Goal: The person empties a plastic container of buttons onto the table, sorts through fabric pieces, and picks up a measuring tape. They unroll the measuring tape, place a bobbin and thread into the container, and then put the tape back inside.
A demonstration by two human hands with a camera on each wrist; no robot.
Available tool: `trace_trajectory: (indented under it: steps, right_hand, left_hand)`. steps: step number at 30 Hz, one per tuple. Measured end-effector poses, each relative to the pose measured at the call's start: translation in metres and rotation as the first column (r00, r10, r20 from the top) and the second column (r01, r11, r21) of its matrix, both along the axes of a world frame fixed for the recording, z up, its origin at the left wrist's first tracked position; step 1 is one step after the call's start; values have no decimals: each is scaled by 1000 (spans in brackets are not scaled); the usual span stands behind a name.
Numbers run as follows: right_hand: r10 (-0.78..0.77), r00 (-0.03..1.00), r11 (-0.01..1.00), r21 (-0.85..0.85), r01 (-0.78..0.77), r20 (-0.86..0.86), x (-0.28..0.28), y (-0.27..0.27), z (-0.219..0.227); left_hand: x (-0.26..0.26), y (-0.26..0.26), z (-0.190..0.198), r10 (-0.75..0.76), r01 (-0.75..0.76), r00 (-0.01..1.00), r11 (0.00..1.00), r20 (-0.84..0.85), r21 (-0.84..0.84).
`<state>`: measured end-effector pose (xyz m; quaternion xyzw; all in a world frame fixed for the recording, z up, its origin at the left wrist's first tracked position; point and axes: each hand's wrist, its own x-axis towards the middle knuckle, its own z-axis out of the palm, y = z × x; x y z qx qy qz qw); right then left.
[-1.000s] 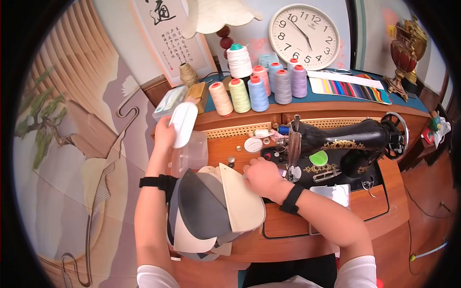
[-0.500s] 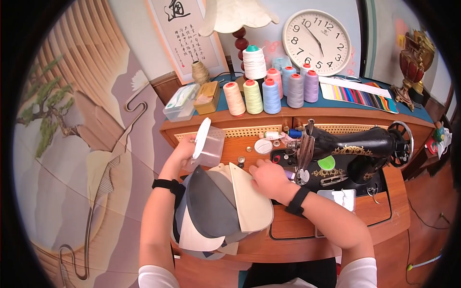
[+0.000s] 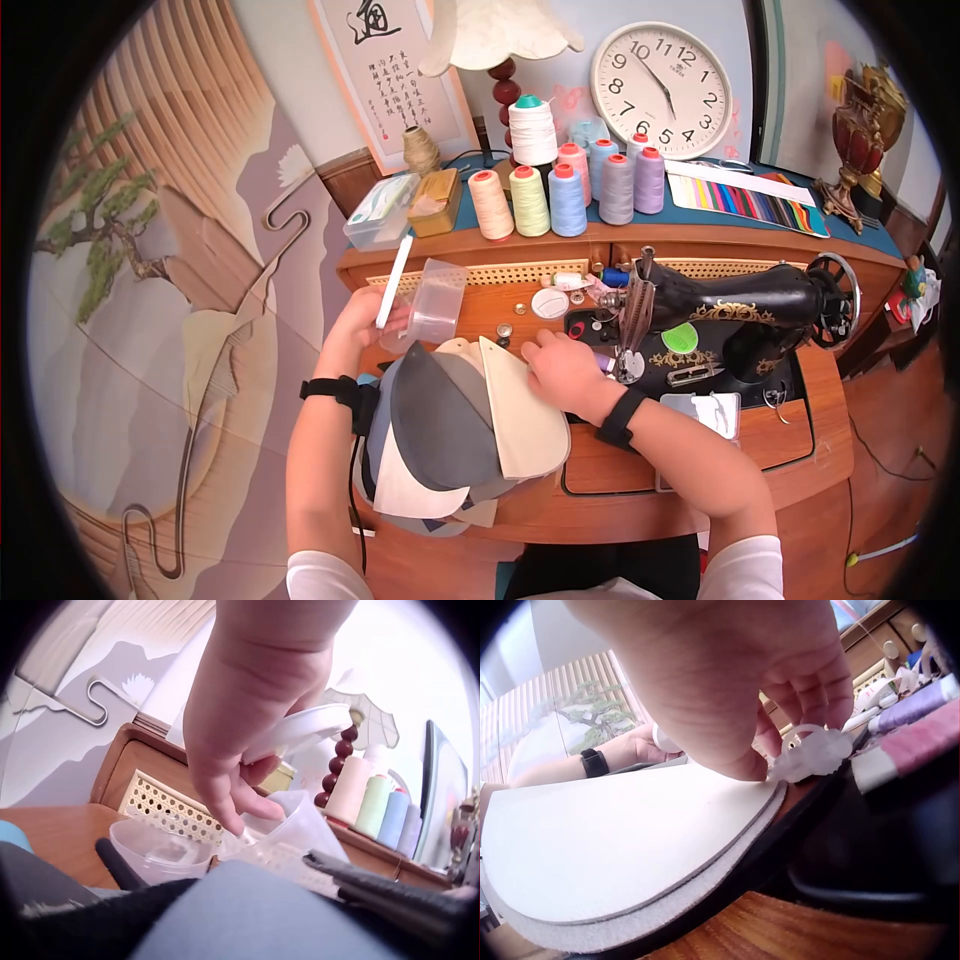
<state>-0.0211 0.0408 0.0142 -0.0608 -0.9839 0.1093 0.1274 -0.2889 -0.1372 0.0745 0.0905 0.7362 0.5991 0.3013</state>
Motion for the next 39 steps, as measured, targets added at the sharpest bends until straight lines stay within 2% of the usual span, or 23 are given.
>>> trace_trajectory:
  steps: [3, 5, 6, 8, 12, 14, 15, 17, 18, 20, 21, 23, 24, 26, 29, 31, 33, 35, 38, 39]
  right_hand:
    - [15, 1000, 1000, 10, -15, -10, 1, 1, -1]
    - [14, 1000, 1000, 9, -14, -2, 1, 0, -1]
    - [13, 1000, 1000, 8, -13, 2, 0, 0, 0]
    - [10, 1000, 1000, 3, -10, 5, 0, 0, 0]
    - [11, 1000, 1000, 5, -11, 12, -1, 0, -1]
    - [7, 1000, 1000, -1, -7, 26, -2, 0, -2]
    - [3, 999, 1000, -8, -2, 40, -3, 1, -2]
    - [7, 999, 1000, -19, -6, 35, -1, 1, -2]
    - [13, 999, 1000, -29, -12, 31, -1, 2, -2]
    - [16, 999, 1000, -27, -15, 29, 0, 3, -3]
    - [20, 999, 1000, -25, -19, 27, 0, 3, -4]
    - [15, 999, 999, -31, -14, 28, -1, 3, -5]
    - [11, 999, 999, -33, -10, 31, -1, 3, -5]
    - [13, 1000, 999, -42, -12, 25, -2, 2, -7]
    - [15, 1000, 999, -51, -14, 21, -1, 3, -7]
    - [15, 1000, 999, -53, -13, 23, 0, 4, -8]
    - [19, 1000, 997, -72, -17, 21, 0, 5, -10]
    - [22, 1000, 998, -66, -21, 13, 1, 6, -11]
    - [23, 1000, 997, -68, -22, 17, 1, 4, -9]
    - [15, 999, 997, -71, -13, 29, 1, 4, -8]
  left_hand:
    - [2, 3, 5, -66, 63, 997, 995, 37, 82]
    - [14, 8, 11, -241, 238, 966, 970, -97, -42]
    - [20, 10, 15, -240, 237, 966, 971, -97, -41]
    - [31, 16, 22, -364, 347, 922, 928, -132, -138]
    - [40, 27, 18, -458, 429, 871, 886, -180, -178]
    - [44, 34, 18, -468, 391, 855, 865, -223, -315]
    - [41, 35, 14, -469, 392, 854, 864, -225, -315]
    - [32, 39, 3, -472, 289, 776, 856, -419, -429]
    - [33, 40, 5, -474, 290, 775, 855, -418, -430]
    - [35, 40, 10, -516, 149, 639, 810, -570, -567]
    - [40, 42, 16, -518, 149, 638, 808, -569, -569]
    - [55, 47, 27, -670, 17, 457, 664, -585, -747]
    - [56, 51, 21, -669, 16, 461, 663, -583, -749]
    - [55, 61, 7, -749, -69, 373, 567, -549, -821]
    - [83, 75, 10, -738, -74, 432, 544, -519, -836]
    - [81, 79, 8, -731, -56, 426, 567, -534, -822]
    - [61, 79, 3, -690, 32, 400, 668, -603, -744]
    - [52, 72, 22, -584, 88, 502, 768, -638, -634]
    - [32, 51, 33, -521, 42, 526, 805, -672, -592]
    - [28, 46, 32, -516, -55, 537, 768, -668, -638]
